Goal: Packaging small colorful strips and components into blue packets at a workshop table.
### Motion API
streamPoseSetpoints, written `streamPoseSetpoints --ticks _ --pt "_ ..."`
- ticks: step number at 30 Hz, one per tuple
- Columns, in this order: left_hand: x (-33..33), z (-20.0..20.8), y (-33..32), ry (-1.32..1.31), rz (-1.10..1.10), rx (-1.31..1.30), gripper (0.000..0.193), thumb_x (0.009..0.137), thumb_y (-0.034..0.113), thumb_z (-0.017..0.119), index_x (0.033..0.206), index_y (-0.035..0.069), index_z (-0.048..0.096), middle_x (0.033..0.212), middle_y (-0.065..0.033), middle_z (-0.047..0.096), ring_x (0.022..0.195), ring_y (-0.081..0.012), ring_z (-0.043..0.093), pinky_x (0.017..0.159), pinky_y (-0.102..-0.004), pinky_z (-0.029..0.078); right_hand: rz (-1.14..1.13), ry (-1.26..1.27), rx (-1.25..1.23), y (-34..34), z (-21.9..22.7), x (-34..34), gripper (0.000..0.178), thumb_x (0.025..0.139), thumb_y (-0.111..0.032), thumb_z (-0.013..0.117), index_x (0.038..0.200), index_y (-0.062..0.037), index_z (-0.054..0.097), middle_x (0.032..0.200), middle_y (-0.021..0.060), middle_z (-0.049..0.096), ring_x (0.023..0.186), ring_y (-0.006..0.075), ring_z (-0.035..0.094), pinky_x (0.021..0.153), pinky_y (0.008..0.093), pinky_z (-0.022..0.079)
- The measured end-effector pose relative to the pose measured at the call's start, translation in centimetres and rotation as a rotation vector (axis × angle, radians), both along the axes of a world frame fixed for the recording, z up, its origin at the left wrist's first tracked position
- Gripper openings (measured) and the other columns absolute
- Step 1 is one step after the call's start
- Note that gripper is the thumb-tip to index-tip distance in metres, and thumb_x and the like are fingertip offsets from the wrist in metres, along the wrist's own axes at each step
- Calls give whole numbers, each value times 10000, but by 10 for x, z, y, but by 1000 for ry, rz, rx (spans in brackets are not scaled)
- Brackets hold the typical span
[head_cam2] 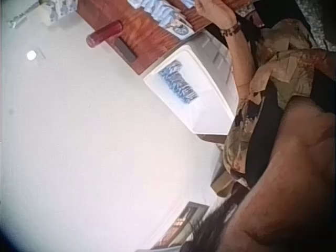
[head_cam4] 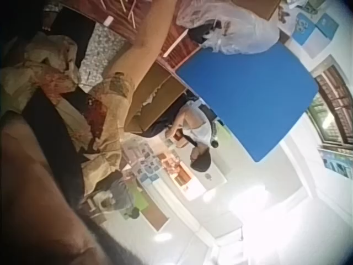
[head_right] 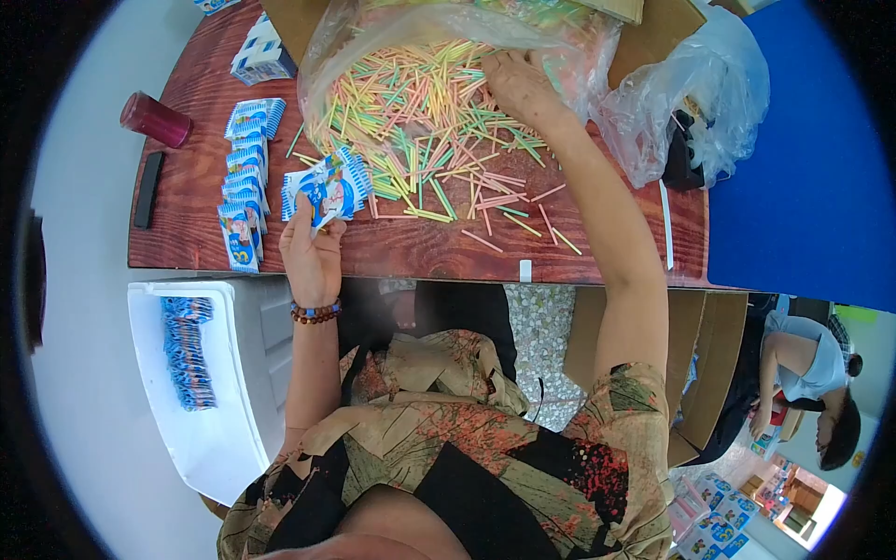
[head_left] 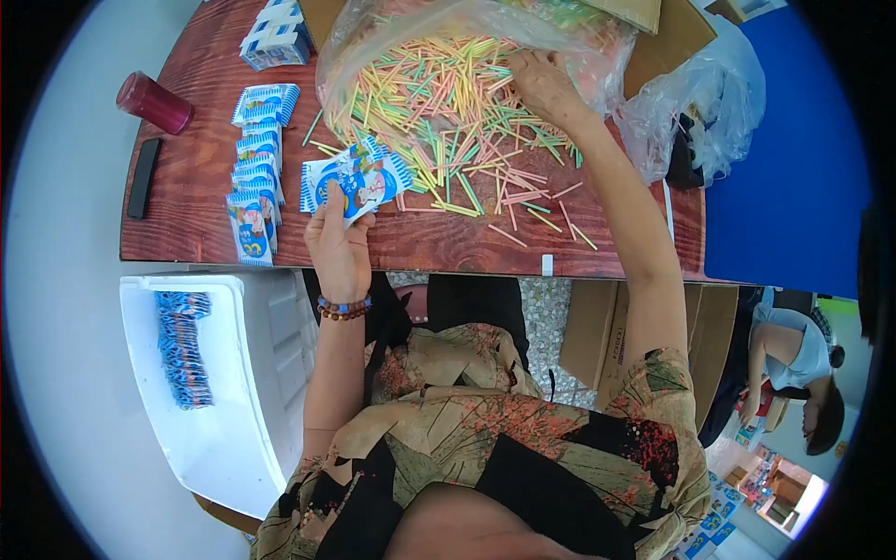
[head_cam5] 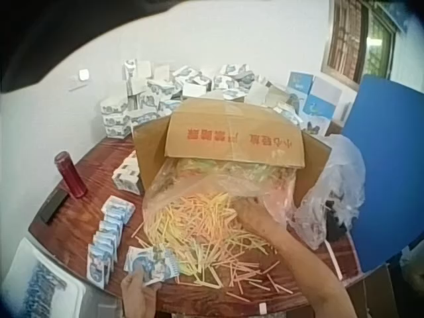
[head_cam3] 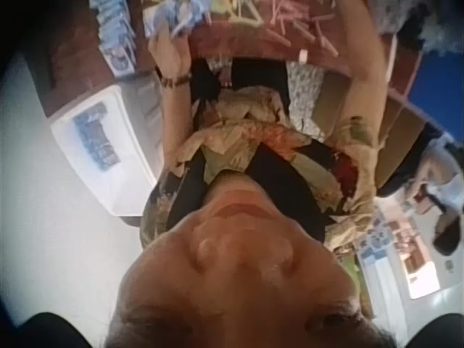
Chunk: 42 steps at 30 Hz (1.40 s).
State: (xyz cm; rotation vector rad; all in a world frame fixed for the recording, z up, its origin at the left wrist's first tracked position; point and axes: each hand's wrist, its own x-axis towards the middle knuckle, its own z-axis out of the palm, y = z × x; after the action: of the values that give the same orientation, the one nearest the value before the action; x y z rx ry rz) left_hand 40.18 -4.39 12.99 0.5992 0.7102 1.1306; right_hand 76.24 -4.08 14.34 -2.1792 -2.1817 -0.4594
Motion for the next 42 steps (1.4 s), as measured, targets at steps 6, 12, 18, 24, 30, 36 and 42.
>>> streamPoseSetpoints --ticks 6,12,18,24,30,36,42 --pt "1 2 -2 -19 -11 -2 159 936 211 597 893 72 660 875 -9 667 752 -89 617 588 -247 476 -44 204 101 2 8 -13 290 834 -72 506 1116 -4 507 988 194 639 972 336 580 878 453 348" --pt "1 -1 -1 -24 -24 -19 157 937 205 594 906 67 661 884 -11 670 746 -89 617 581 -243 477 -102 830 139 10 12 -10 255 886 -96 512 1115 17 506 874 159 649 823 262 629 741 386 444" --pt "2 0 -4 -55 -58 -42 152 938 205 592 916 70 658 902 -17 677 777 -98 630 590 -258 482 -91 1863 331 12 -17 -62 184 947 -101 511 1094 9 526 882 82 626 826 153 614 677 295 492" --pt "0 -2 -5 -89 -66 -48 152 942 198 583 916 68 658 905 -21 679 776 -103 632 591 -260 483 -32 1839 454 7 -37 -89 283 937 -54 518 1214 -7 494 960 82 616 902 165 606 779 306 479" --pt "10 4 -7 -109 -95 -59 168 946 198 577 892 59 654 887 -31 672 729 -101 608 586 -254 479 -77 1949 417 5 -20 -82 178 952 -78 497 1117 -15 516 1016 88 590 892 160 557 848 331 450" --pt "35 5 2 -204 -135 -113 189 941 234 588 917 51 624 821 -22 626 686 -109 567 573 -254 464 300 2545 558 9 10 -100 97 964 -52 451 1039 -31 507 890 64 552 832 195 537 836 416 463" --pt "51 5 8 -231 -95 -171 250 933 298 599 847 63 590 737 -29 576 632 -128 524 604 -278 450 508 2240 888 -9 56 -163 72 967 -59 463 1025 -51 504 898 72 529 815 190 526 854 436 469"
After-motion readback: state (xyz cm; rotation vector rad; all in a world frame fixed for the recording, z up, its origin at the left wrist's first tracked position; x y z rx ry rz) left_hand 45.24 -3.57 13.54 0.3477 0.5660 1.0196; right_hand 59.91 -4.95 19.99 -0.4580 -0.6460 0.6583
